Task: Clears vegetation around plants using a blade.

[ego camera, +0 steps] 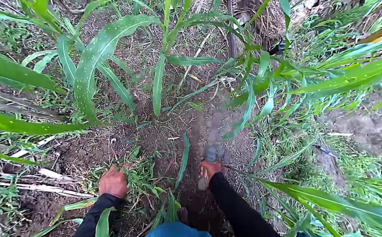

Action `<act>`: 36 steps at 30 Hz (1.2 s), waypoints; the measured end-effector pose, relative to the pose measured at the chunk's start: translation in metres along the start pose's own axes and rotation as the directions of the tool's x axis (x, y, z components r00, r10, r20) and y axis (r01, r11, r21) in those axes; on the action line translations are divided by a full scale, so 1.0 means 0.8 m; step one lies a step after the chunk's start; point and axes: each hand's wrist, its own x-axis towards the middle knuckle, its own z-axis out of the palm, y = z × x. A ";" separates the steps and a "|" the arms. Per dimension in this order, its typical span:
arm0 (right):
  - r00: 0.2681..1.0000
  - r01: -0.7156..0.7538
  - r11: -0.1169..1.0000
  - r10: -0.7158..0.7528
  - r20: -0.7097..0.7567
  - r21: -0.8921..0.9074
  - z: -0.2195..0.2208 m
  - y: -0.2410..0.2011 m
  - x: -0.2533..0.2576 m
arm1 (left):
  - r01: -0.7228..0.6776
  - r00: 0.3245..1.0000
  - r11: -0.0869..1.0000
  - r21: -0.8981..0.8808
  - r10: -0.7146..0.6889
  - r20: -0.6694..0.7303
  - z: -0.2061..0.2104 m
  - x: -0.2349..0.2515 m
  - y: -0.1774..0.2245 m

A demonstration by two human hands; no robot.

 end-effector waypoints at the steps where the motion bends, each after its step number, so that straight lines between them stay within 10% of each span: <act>1: 0.998 0.006 0.976 0.009 0.069 -0.217 -0.005 0.002 -0.008 | 0.009 1.000 1.000 0.010 -0.010 0.020 -0.001 0.000 0.000; 6: 0.996 0.068 0.770 -0.019 0.082 -0.635 -0.085 0.007 -0.003 | 0.024 0.996 0.999 0.022 -0.025 0.080 -0.004 0.005 -0.001; 11: 0.987 0.031 0.995 -0.015 -0.161 0.099 -0.040 0.020 -0.005 | 0.041 0.994 0.998 0.053 -0.046 0.098 -0.010 0.005 0.004; 15: 0.990 0.048 0.832 0.036 0.140 -0.553 -0.053 0.045 -0.041 | 0.016 0.999 0.999 0.050 -0.018 0.048 -0.004 0.005 0.000; 18: 0.984 0.074 0.704 0.062 0.165 -0.706 -0.088 0.044 -0.038 | 0.012 1.000 0.999 0.053 -0.013 0.009 -0.001 0.004 0.002; 22: 0.998 0.052 0.978 -0.048 0.027 -0.203 -0.061 0.025 -0.012 | 0.045 0.990 0.995 0.087 -0.056 0.129 -0.009 0.008 0.002; 25: 0.998 -0.002 0.951 0.019 -0.052 0.309 0.015 -0.022 0.004 | 0.037 0.993 0.996 0.077 -0.045 0.106 -0.006 0.005 0.001; 28: 0.995 0.046 0.983 -0.029 0.094 -0.179 0.034 -0.021 -0.007 | 0.050 0.986 0.995 0.090 -0.064 0.154 -0.008 0.007 0.001; 31: 0.980 0.163 0.697 -0.030 0.199 -0.698 -0.027 -0.014 -0.003 | 0.058 0.979 0.993 0.100 -0.076 0.190 -0.007 0.008 0.000; 33: 0.982 0.171 0.611 -0.038 0.187 -0.773 -0.068 -0.015 0.007 | 0.058 0.986 0.994 0.092 -0.071 0.151 -0.004 0.007 -0.001; 36: 0.994 0.108 0.908 -0.093 0.054 -0.406 -0.057 -0.017 0.007 | 0.053 0.995 0.995 0.079 -0.059 0.081 0.002 0.001 0.003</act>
